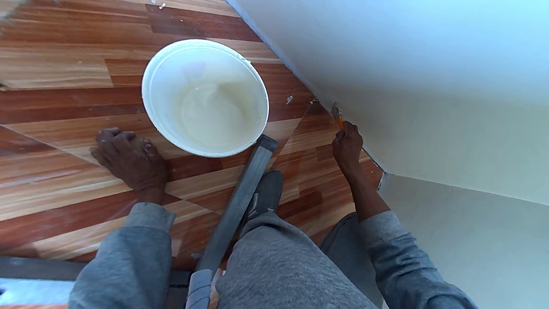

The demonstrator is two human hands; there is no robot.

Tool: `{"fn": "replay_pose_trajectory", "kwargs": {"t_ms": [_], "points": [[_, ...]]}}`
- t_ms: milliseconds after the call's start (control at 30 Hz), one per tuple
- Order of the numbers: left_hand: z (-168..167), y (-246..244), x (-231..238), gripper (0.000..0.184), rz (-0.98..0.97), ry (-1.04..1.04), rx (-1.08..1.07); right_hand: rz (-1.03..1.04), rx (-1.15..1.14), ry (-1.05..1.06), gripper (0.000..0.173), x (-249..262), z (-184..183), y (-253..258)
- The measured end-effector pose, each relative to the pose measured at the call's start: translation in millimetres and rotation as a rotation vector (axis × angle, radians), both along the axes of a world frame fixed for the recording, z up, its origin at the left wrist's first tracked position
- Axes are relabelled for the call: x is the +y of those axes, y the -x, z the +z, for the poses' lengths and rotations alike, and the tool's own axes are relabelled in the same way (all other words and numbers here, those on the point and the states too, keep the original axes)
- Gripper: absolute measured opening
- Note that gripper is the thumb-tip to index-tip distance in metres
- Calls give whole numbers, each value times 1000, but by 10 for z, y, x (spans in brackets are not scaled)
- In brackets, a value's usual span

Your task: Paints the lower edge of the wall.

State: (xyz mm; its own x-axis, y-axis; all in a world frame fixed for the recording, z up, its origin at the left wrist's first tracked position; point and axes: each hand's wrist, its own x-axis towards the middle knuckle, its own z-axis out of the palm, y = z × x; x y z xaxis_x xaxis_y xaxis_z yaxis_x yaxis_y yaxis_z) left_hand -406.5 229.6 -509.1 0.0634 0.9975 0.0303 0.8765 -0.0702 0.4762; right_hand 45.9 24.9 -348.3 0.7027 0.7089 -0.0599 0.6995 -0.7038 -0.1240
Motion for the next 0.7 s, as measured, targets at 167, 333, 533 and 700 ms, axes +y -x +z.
{"fn": "replay_pose_trajectory", "kwargs": {"t_ms": [167,333,533,700], "points": [[-45,44,-11,49,-26,18,17,131,-57,-112,36,270,-65,5],[-174,132,-41,51,-35,35,46,222,-64,-99,36,668,-303,-182],[-12,20,-18,51,-5,36,25,62,-51,26,38,302,-312,-307],[-14,29,-18,49,-5,12,23,95,-19,-87,38,85,-128,4]]}}
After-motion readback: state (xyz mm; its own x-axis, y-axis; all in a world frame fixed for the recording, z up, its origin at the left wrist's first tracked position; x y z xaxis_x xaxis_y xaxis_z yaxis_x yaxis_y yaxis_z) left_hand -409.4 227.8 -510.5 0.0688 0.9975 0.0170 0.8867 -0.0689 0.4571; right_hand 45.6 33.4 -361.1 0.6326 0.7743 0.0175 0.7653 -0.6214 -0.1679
